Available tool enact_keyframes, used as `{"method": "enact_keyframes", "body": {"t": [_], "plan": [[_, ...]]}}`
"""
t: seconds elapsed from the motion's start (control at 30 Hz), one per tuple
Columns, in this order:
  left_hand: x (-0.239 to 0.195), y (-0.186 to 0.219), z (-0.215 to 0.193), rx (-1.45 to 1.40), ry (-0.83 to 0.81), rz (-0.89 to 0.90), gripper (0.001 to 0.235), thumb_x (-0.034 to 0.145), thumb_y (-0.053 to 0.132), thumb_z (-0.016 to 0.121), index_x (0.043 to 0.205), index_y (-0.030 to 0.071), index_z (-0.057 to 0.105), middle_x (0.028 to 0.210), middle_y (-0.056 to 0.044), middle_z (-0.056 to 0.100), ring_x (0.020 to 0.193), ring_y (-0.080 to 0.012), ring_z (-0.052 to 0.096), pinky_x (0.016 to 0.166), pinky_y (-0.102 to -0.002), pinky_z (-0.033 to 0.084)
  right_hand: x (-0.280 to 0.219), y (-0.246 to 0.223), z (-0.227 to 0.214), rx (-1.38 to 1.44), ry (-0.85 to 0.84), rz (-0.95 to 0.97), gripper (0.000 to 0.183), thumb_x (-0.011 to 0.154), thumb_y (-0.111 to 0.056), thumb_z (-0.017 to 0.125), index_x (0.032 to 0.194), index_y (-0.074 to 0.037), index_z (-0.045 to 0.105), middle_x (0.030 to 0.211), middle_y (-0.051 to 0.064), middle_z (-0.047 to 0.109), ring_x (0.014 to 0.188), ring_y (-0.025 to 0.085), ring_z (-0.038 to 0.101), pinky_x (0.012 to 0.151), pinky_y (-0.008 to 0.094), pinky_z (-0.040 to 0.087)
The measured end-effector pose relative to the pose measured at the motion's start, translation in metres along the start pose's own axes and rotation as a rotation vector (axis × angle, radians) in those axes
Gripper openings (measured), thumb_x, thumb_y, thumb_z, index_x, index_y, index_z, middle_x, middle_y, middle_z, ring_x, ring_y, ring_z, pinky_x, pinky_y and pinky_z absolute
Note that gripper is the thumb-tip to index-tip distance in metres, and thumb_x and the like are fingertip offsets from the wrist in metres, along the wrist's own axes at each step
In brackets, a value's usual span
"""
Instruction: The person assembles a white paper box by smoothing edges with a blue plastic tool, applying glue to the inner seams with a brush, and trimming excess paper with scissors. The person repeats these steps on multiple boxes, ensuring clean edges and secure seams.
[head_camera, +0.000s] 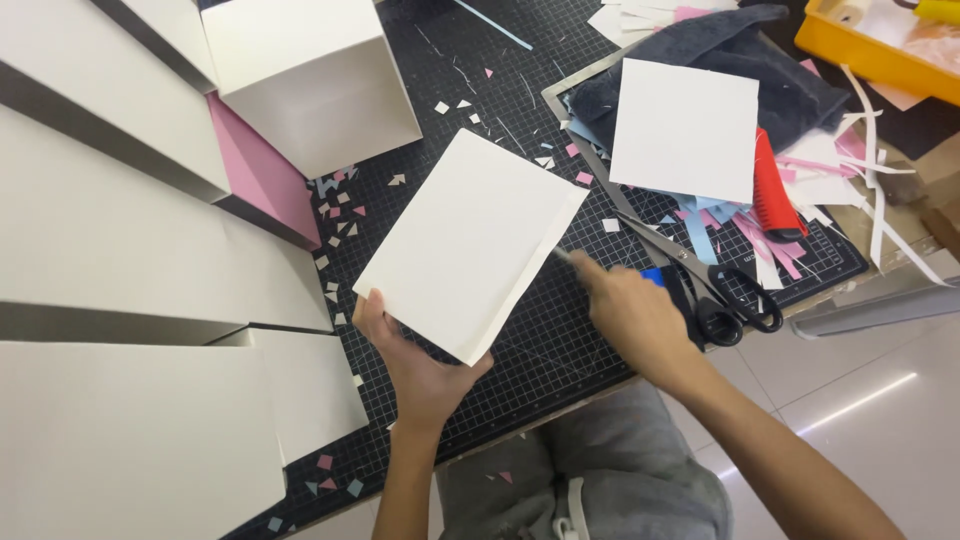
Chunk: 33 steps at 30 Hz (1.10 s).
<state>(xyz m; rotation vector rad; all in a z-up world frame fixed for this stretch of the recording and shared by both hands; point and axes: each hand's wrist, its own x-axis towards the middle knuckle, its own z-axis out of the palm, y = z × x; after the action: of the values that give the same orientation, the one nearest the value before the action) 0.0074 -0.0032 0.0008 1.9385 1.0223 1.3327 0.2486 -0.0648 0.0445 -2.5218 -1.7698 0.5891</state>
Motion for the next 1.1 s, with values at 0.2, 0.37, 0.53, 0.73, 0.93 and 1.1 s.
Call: {"method": "enact_keyframes", "body": {"t": [0.2, 0.37, 0.53, 0.73, 0.93, 1.1], "plan": [[0.0, 0.02, 0.001, 0.018, 0.017, 0.038, 0.125, 0.073, 0.036, 0.086, 0.158, 0.017, -0.003, 0.152, -0.019, 0.011, 0.146, -0.0341, 0.022, 0.118, -0.054, 0.033, -0.074, -0.051, 0.016, 0.164, -0.376, -0.13, 0.072, 0.091, 0.0, 0.036, 0.152, -0.037, 0.027, 0.084, 0.011, 0.059, 0.065, 0.035, 0.064, 0.058, 0.051, 0.055], [0.006, 0.027, 0.001, 0.015, 0.012, 0.073, 0.122, 0.074, 0.026, 0.085, 0.156, 0.016, -0.005, 0.147, -0.018, 0.016, 0.14, -0.0345, 0.031, 0.113, -0.053, 0.039, -0.017, -0.012, -0.007, 0.325, -0.194, -0.007, 0.063, 0.092, 0.003, 0.039, 0.148, -0.025, 0.042, 0.101, 0.013, 0.061, 0.046, 0.021, 0.049, 0.041, 0.035, 0.04], [0.001, 0.037, 0.004, 0.109, 0.004, 0.048, 0.128, 0.078, 0.038, 0.081, 0.158, 0.017, -0.017, 0.151, -0.021, 0.012, 0.146, -0.039, 0.018, 0.12, -0.061, 0.025, -0.059, -0.059, -0.002, 0.052, -0.271, 0.017, 0.091, 0.091, 0.015, 0.038, 0.158, -0.042, 0.013, 0.099, 0.018, 0.06, 0.057, 0.024, 0.062, 0.043, 0.032, 0.058], [0.011, 0.041, 0.005, 0.107, 0.071, 0.009, 0.083, 0.11, 0.028, 0.046, 0.158, 0.022, -0.022, 0.166, -0.012, -0.026, 0.159, -0.0438, 0.003, 0.121, -0.053, 0.036, -0.053, -0.022, -0.016, 0.721, -0.523, -0.085, 0.038, 0.1, -0.025, 0.05, 0.135, -0.023, 0.065, 0.115, 0.003, 0.078, 0.051, 0.008, 0.049, 0.05, 0.024, 0.04], [0.132, 0.091, -0.018, 0.37, 0.105, 0.177, 0.032, 0.103, -0.004, 0.049, 0.135, -0.001, 0.057, 0.125, -0.02, 0.068, 0.113, -0.0347, 0.068, 0.096, -0.045, 0.056, -0.093, 0.041, -0.021, 0.622, -0.588, -0.22, 0.04, 0.096, -0.025, 0.055, 0.133, -0.023, 0.071, 0.082, -0.004, 0.078, 0.048, 0.007, 0.045, 0.05, 0.023, 0.04], [0.166, 0.101, 0.061, 0.59, -0.934, 0.22, 0.028, 0.098, 0.008, 0.038, 0.09, 0.019, 0.062, 0.102, 0.001, 0.074, 0.098, -0.024, 0.062, 0.101, -0.047, 0.03, -0.12, 0.052, -0.006, 0.644, -0.668, -0.375, 0.039, 0.092, -0.023, 0.061, 0.13, -0.023, 0.07, 0.129, -0.008, 0.076, 0.106, 0.005, 0.077, 0.089, 0.021, 0.059]]}}
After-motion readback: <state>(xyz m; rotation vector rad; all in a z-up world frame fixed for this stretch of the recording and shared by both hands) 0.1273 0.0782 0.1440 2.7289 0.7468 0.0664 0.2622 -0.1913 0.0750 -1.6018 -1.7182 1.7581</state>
